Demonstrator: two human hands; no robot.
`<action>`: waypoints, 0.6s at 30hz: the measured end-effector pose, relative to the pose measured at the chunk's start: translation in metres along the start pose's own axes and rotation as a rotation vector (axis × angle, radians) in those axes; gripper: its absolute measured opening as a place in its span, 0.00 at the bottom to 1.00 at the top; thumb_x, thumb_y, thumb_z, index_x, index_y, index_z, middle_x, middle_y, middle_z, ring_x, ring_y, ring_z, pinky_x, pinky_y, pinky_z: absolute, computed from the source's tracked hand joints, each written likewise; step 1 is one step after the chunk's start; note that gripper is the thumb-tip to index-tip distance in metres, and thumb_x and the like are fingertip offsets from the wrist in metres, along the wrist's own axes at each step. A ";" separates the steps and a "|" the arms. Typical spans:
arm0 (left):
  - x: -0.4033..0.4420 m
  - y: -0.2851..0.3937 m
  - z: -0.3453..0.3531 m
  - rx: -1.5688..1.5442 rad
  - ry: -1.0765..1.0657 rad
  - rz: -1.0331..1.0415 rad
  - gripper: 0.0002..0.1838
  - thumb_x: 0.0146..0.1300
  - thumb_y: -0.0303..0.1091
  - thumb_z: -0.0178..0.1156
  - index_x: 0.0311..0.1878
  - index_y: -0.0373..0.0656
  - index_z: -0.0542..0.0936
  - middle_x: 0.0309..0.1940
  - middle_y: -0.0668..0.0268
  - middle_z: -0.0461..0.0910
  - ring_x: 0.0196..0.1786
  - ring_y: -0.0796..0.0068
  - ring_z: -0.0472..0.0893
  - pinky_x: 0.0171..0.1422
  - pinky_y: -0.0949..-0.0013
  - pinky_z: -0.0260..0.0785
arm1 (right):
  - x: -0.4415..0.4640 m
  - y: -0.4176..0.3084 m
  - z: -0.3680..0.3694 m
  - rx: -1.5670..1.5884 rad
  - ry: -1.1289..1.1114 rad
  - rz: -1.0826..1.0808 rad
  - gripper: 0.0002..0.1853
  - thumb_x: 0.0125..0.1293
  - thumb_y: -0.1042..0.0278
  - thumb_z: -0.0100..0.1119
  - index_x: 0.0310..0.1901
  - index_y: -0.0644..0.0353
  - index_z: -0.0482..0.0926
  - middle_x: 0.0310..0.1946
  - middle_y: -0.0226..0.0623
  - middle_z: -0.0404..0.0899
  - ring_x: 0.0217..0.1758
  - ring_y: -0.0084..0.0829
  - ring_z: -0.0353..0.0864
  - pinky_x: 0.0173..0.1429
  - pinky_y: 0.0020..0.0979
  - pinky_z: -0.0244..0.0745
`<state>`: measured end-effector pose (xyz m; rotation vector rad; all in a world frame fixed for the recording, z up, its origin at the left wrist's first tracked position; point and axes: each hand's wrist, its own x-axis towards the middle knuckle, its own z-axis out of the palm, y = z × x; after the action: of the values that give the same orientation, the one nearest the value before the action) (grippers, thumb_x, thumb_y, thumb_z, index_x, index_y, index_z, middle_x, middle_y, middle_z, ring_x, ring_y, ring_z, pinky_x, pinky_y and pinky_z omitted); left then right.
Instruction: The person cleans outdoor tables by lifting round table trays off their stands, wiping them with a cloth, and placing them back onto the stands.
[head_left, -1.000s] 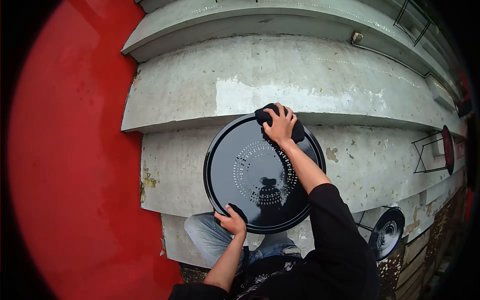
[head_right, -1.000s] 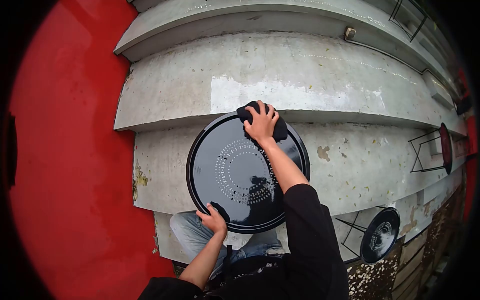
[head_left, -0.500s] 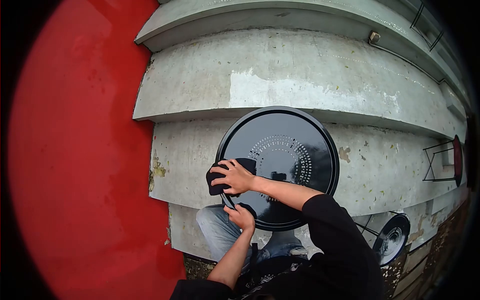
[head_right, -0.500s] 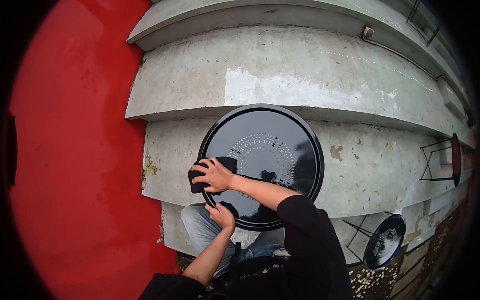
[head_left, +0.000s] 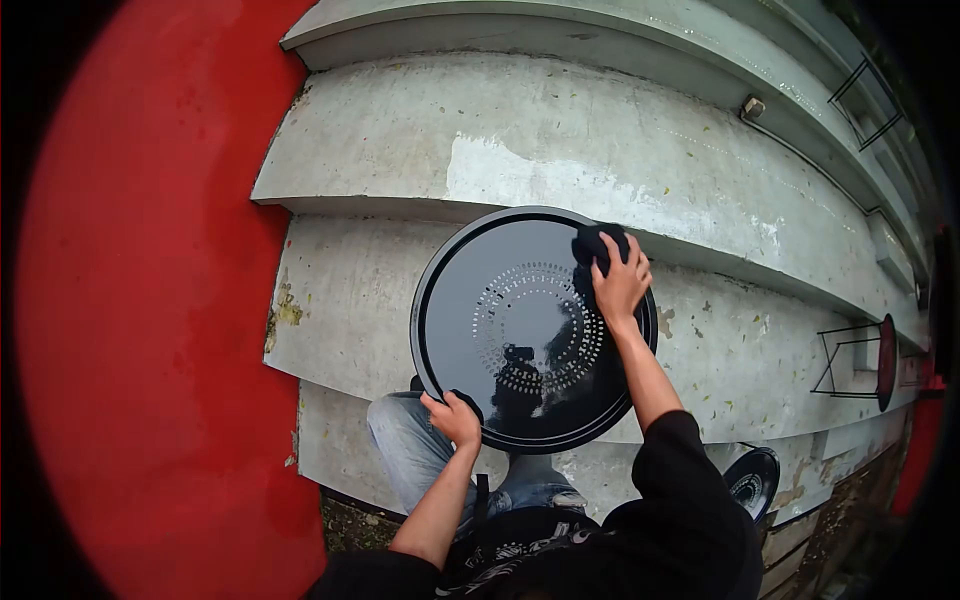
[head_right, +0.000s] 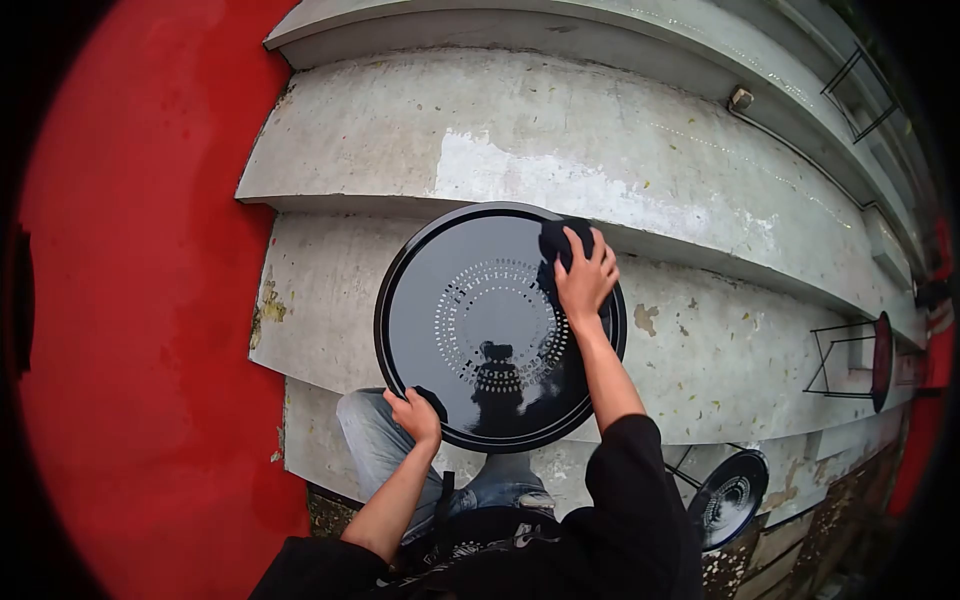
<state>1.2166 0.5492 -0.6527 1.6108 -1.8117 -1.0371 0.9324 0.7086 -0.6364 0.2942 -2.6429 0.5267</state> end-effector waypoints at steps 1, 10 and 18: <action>0.002 -0.013 0.004 0.016 0.016 0.036 0.21 0.65 0.29 0.52 0.59 0.28 0.69 0.42 0.36 0.82 0.46 0.34 0.81 0.52 0.44 0.70 | -0.024 0.012 -0.022 -0.010 -0.004 0.052 0.30 0.58 0.61 0.71 0.63 0.31 0.77 0.68 0.34 0.69 0.67 0.46 0.67 0.67 0.52 0.63; 0.003 0.004 0.002 -0.042 -0.016 0.019 0.20 0.66 0.28 0.53 0.59 0.30 0.69 0.43 0.40 0.83 0.47 0.39 0.83 0.53 0.49 0.72 | -0.091 0.000 -0.048 -0.110 -0.094 0.128 0.24 0.58 0.55 0.68 0.59 0.35 0.79 0.65 0.37 0.69 0.65 0.51 0.65 0.65 0.54 0.60; 0.005 0.000 0.000 -0.101 -0.013 0.004 0.22 0.76 0.45 0.53 0.60 0.34 0.71 0.45 0.41 0.83 0.49 0.39 0.83 0.55 0.50 0.71 | 0.004 -0.144 0.064 0.106 -0.120 -0.057 0.19 0.58 0.52 0.69 0.53 0.36 0.83 0.64 0.35 0.70 0.64 0.51 0.66 0.63 0.56 0.61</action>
<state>1.2160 0.5444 -0.6536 1.5436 -1.7409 -1.1213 0.9455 0.5518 -0.6429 0.4451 -2.7170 0.6502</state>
